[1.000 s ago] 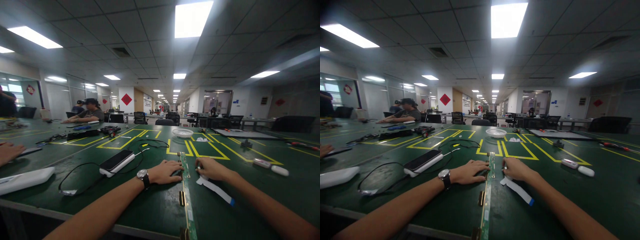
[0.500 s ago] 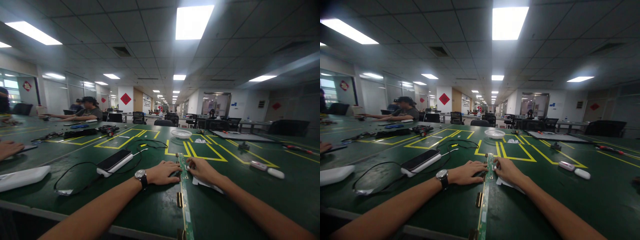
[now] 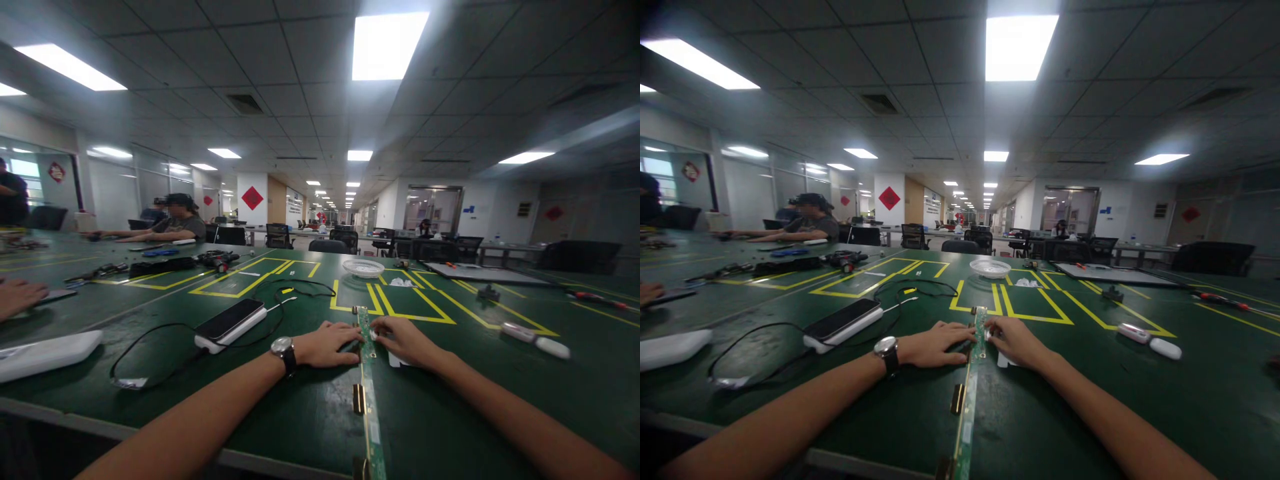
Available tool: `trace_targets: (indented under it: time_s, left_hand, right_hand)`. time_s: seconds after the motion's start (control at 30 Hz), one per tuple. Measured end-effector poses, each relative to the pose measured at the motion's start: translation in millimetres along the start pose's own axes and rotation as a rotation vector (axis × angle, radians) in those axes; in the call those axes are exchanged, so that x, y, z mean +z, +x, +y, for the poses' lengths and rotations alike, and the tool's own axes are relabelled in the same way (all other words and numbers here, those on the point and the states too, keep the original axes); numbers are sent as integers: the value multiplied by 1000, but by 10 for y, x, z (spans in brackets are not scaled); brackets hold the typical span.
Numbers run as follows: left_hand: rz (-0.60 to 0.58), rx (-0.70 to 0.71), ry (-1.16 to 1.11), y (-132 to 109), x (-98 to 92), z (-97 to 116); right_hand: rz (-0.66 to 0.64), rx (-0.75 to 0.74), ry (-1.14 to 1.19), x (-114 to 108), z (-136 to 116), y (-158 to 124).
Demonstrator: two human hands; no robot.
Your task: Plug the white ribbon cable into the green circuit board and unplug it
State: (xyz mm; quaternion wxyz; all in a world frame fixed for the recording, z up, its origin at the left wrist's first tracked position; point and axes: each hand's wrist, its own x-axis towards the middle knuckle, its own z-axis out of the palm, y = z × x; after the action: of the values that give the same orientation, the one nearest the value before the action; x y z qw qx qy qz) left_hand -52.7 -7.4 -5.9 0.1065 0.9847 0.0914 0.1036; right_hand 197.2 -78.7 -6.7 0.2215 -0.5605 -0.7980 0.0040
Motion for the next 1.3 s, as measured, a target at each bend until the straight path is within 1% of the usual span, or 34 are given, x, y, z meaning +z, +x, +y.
trace_targets:
  time_s: [0.1, 0.17, 0.3, 0.5, 0.57, 0.63, 0.7, 0.77, 0.87, 0.97, 1.03, 1.1, 1.17, 1.3]
  left_hand:
    - [-17, -3, -22, 10, -13, -21]
    - [-28, -8, -36, 14, -19, -31]
    - [-41, -22, -48, 22, -19, -46]
    - [-29, -26, -68, 27, -14, -64]
    - [-4, -41, -96, 21, -26, -57]
    - [50, -83, -121, 13, -45, -46]
    - [128, -133, -122, 2, -66, -40]
    - [200, -161, -93, -12, -81, -42]
    - [247, -162, -40, -43, -95, -58]
    - [244, -158, -11, -77, -118, -79]
    - [245, -164, -2, -99, -148, -96]
    - [255, -182, 9, -119, -184, -117]
    - [268, -202, 24, -137, -213, -136]
    - [277, -205, 73, -149, -219, -141]
  right_hand:
    - [-3, -76, 31, -6, 58, 7]
    - [-8, -98, 51, -7, 84, 15]
    - [-37, -113, 66, -22, 83, 37]
    - [-90, -118, 72, -103, 42, 53]
    - [-72, -163, 50, -105, 27, 69]
    - [-60, -233, 29, -83, 4, 100]
    - [-100, -289, 3, -58, -18, 137]
    - [-156, -295, -49, -58, -20, 166]
    - [-190, -185, -212, -138, 41, 159]
    - [-215, -22, -443, -272, 147, 88]
    - [-240, 83, -557, -350, 198, 28]
    - [-258, 178, -602, -403, 214, -24]
    - [-258, 243, -603, -430, 192, -58]
    - [-180, 301, -578, -393, 59, -66]
